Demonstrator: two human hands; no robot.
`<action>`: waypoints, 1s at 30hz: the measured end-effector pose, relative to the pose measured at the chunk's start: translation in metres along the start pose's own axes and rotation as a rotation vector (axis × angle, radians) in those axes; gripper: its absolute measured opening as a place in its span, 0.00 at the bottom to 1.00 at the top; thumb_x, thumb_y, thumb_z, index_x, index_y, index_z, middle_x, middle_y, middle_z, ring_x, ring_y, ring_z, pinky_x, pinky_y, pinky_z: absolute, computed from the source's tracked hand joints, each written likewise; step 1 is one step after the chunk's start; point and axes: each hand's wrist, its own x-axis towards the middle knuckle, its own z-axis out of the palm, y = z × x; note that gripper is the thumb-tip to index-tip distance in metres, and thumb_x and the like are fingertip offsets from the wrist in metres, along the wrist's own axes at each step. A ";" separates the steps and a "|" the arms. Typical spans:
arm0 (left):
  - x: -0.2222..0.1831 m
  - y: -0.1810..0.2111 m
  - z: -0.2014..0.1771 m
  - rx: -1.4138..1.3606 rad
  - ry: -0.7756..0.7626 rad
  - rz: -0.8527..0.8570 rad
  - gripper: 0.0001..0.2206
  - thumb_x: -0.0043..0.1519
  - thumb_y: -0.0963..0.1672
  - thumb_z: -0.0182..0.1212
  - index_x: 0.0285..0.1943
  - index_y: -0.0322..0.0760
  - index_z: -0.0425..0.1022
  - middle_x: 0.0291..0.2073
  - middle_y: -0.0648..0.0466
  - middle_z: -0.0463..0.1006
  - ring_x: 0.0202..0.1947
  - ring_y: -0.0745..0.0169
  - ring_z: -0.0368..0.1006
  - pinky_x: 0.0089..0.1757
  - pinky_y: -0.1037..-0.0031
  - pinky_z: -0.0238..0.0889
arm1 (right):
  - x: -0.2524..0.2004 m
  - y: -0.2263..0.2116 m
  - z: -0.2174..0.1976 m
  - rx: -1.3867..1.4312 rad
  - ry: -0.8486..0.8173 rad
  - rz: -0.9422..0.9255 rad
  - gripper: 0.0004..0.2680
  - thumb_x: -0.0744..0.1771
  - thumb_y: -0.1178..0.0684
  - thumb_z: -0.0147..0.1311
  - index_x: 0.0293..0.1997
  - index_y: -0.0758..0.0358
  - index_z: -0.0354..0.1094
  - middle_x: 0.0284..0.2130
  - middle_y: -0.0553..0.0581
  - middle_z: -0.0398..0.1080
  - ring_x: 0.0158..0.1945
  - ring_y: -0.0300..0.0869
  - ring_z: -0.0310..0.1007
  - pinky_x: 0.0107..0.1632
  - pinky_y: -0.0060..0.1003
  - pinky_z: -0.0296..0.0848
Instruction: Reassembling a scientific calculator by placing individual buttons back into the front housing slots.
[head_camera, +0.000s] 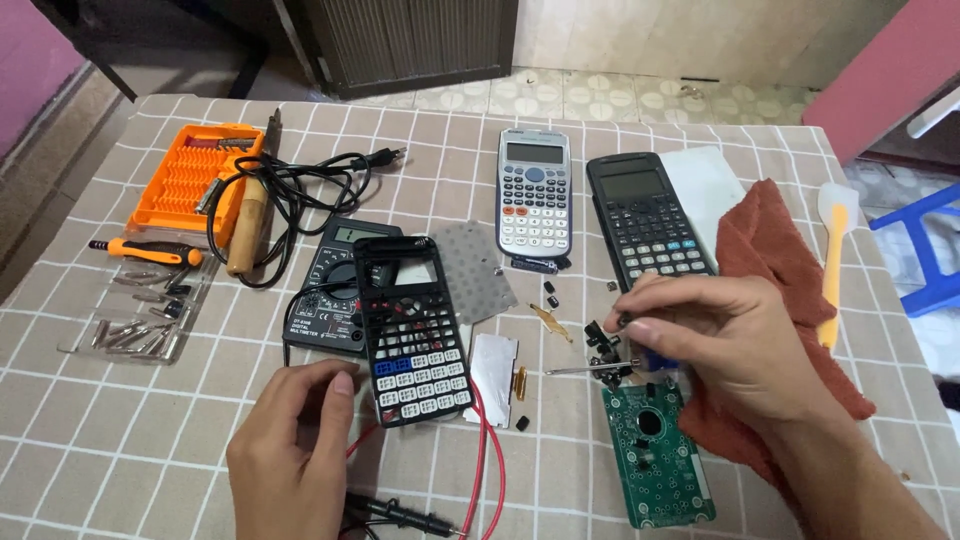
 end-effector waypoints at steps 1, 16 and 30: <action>0.000 -0.001 0.000 0.005 0.007 0.032 0.08 0.65 0.43 0.56 0.44 0.37 0.80 0.39 0.56 0.83 0.39 0.64 0.78 0.42 0.74 0.67 | -0.001 0.003 -0.002 0.116 0.034 0.079 0.07 0.59 0.68 0.62 0.38 0.77 0.77 0.38 0.72 0.77 0.37 0.56 0.84 0.38 0.40 0.83; 0.016 0.004 -0.004 0.115 -0.061 -0.188 0.12 0.65 0.48 0.57 0.44 0.40 0.84 0.31 0.53 0.86 0.27 0.62 0.77 0.36 0.69 0.67 | 0.008 -0.017 -0.003 -0.398 0.040 0.061 0.06 0.61 0.61 0.67 0.39 0.64 0.84 0.31 0.54 0.82 0.25 0.32 0.68 0.27 0.24 0.66; 0.034 0.059 -0.005 0.011 -0.205 -0.629 0.18 0.64 0.51 0.65 0.29 0.35 0.86 0.15 0.50 0.74 0.20 0.63 0.66 0.33 0.74 0.61 | 0.009 -0.006 -0.005 -0.617 -0.025 -0.221 0.05 0.62 0.57 0.66 0.38 0.60 0.83 0.27 0.50 0.78 0.26 0.34 0.63 0.33 0.29 0.64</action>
